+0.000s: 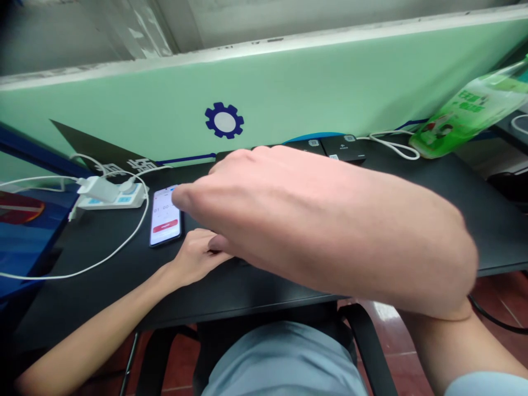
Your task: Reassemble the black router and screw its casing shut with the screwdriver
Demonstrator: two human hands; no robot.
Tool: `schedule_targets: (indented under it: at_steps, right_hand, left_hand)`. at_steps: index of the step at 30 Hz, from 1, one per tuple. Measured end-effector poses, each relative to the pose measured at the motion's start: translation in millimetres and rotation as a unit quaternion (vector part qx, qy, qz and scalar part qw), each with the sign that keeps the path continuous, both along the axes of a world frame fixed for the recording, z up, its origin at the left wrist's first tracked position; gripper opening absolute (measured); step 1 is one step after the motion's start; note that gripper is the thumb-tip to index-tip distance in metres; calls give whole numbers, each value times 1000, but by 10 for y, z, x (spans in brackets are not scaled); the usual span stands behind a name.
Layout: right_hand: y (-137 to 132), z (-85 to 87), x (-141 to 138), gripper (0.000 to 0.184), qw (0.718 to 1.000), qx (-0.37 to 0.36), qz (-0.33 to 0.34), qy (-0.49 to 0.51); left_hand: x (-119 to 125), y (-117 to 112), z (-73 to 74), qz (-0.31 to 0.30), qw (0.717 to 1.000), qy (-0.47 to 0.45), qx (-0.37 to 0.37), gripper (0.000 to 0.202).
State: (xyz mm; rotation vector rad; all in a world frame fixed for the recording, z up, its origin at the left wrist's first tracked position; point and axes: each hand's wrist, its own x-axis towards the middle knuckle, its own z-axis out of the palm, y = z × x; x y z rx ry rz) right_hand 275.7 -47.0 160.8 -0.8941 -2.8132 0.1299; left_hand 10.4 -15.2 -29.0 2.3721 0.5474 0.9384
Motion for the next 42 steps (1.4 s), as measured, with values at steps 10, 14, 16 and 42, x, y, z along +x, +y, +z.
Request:
schedule_targets:
  at_steps: [10, 14, 16, 42]
  right_hand:
    - [24, -30, -16, 8, 999, 34, 9, -16]
    - [-11, -48, -67, 9, 999, 51, 10, -14]
    - [-36, -37, -94, 11, 998, 54, 6, -10]
    - [16, -89, -128, 24, 998, 8, -39, -50]
  left_hand:
    - [-14, 17, 32, 3, 999, 37, -11, 17]
    - [-42, 41, 82, 9, 995, 87, -53, 24]
    - [-51, 50, 85, 1, 993, 100, -63, 26]
    - [-50, 30, -20, 8, 998, 62, -15, 21]
